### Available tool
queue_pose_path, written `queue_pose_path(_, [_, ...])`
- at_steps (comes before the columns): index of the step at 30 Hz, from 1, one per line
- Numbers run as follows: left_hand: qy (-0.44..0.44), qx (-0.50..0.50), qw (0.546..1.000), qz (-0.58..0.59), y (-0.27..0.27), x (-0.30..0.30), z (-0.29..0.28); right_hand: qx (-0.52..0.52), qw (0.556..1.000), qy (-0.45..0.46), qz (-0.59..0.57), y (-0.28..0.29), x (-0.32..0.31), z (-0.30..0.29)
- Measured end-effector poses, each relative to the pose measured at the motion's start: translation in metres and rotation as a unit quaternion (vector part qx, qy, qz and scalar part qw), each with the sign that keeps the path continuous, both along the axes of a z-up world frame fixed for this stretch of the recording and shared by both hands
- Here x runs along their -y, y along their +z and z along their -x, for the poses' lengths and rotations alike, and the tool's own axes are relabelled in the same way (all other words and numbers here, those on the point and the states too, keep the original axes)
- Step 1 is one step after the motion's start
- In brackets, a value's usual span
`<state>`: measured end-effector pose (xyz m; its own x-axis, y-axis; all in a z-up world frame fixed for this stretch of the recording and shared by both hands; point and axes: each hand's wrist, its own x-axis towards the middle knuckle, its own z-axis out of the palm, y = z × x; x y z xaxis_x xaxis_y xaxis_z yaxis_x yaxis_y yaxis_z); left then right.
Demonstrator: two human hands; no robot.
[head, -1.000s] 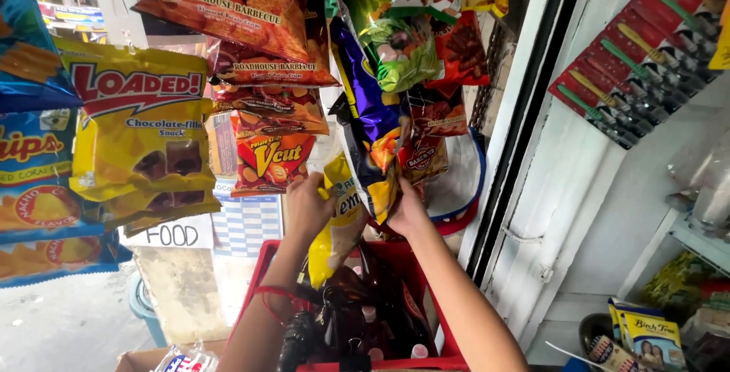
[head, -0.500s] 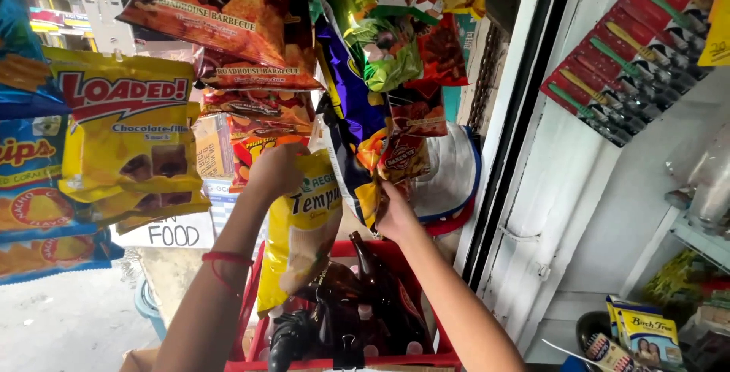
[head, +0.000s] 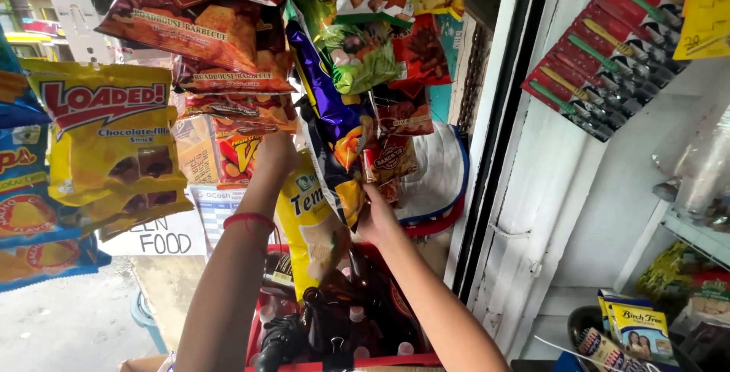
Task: Retrieving a snack bag for a customer and organizing sachet strips using scissors in a small grocery store.
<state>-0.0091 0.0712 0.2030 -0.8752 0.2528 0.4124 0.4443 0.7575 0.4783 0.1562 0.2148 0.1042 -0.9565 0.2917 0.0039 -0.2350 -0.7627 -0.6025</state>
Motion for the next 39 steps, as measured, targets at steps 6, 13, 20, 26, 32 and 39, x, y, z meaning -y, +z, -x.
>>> queue_pose_path(6, [0.041, -0.06, 0.988, 0.139, 0.025, 0.018, -0.109, 0.02, 1.0, -0.007, 0.018, -0.01, -0.003, 0.002])
queue_pose_path(13, [0.07, -0.216, 0.95, 0.213, -0.013, 0.013, -0.052, -0.008, 0.997, -0.071, 0.023, 0.007, 0.027, -0.02])
queue_pose_path(20, [0.068, -0.127, 0.984, 0.107, -0.006, 0.011, -0.032, -0.013, 0.997, -0.072, 0.007, 0.008, 0.023, -0.021])
queue_pose_path(26, [0.029, -0.075, 0.996, 0.033, -0.007, 0.013, -0.025, -0.014, 0.996, -0.087, 0.006, 0.011, 0.027, -0.032])
queue_pose_path(32, [-0.002, -0.094, 0.993, 0.066, -0.007, 0.015, -0.011, -0.02, 0.995, -0.098, 0.002, 0.008, 0.032, -0.033])
queue_pose_path(39, [0.039, -0.216, 0.964, 0.151, -0.013, 0.001, 0.004, -0.021, 0.995, -0.098, -0.003, 0.014, 0.036, -0.037])
